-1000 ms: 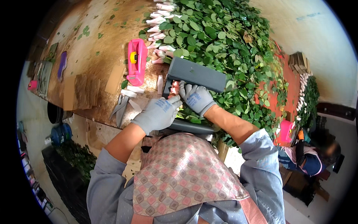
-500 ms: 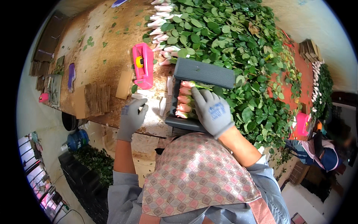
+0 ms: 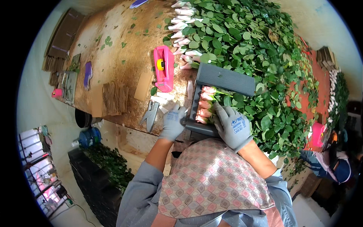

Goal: The person arranges white flower buds and green leaves into a black rectangular container. They pick up the flowers and leaves from a large pile on a wooden table and place them into the container, adjusting the arrangement with both hands.

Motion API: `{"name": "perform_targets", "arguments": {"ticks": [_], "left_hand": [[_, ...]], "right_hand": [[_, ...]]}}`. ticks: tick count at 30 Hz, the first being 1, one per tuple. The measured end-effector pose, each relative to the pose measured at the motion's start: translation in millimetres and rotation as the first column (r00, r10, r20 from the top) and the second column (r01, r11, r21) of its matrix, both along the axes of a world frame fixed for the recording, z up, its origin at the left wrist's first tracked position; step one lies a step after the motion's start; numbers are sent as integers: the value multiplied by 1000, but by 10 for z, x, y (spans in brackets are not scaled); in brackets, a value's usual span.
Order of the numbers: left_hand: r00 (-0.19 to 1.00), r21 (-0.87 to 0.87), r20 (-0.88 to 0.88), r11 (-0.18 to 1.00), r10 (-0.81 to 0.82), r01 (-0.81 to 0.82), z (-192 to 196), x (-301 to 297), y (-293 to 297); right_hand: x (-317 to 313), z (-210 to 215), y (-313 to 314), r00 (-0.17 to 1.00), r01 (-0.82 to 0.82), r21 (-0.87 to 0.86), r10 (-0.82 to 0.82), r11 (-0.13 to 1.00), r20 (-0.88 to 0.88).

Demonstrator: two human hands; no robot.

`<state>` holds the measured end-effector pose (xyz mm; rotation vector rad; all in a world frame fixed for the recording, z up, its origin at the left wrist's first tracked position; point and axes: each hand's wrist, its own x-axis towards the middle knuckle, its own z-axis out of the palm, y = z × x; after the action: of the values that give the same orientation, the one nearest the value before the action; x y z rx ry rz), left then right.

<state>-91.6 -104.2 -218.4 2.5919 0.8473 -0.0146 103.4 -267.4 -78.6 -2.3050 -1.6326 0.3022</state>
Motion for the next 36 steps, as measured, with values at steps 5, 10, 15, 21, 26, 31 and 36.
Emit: {"name": "perform_targets", "arguments": {"ticks": [5, 10, 15, 21, 26, 31, 36], "left_hand": [[976, 160, -103, 965, -193, 207, 28, -643, 394], [967, 134, -193, 972, -164, 192, -128, -746, 553], [994, 33, -107, 999, 0, 3, -70, -398, 574], [988, 182, -154, 983, 7, 22, -337, -316, 786], [970, 166, -239, 986, 41, 0, -273, -173, 946], [996, 48, -91, 999, 19, -15, 222, 173, 696], [973, 98, 160, 983, -168, 154, 210, 494, 531]], "right_hand": [[-22, -117, -18, 1000, -20, 27, 20, 999, -9], [-52, -171, -1, 991, -131, -1, 131, 991, 34], [-27, -165, -25, 988, -146, 1, 146, 989, 47], [-18, -241, -83, 992, -112, -4, 112, 994, 54], [-14, -270, -79, 993, -113, 22, 111, 993, 45], [19, -186, -74, 991, -122, 17, 120, 992, 64], [-1, -159, -53, 988, -137, 25, 135, 990, 70]]}}
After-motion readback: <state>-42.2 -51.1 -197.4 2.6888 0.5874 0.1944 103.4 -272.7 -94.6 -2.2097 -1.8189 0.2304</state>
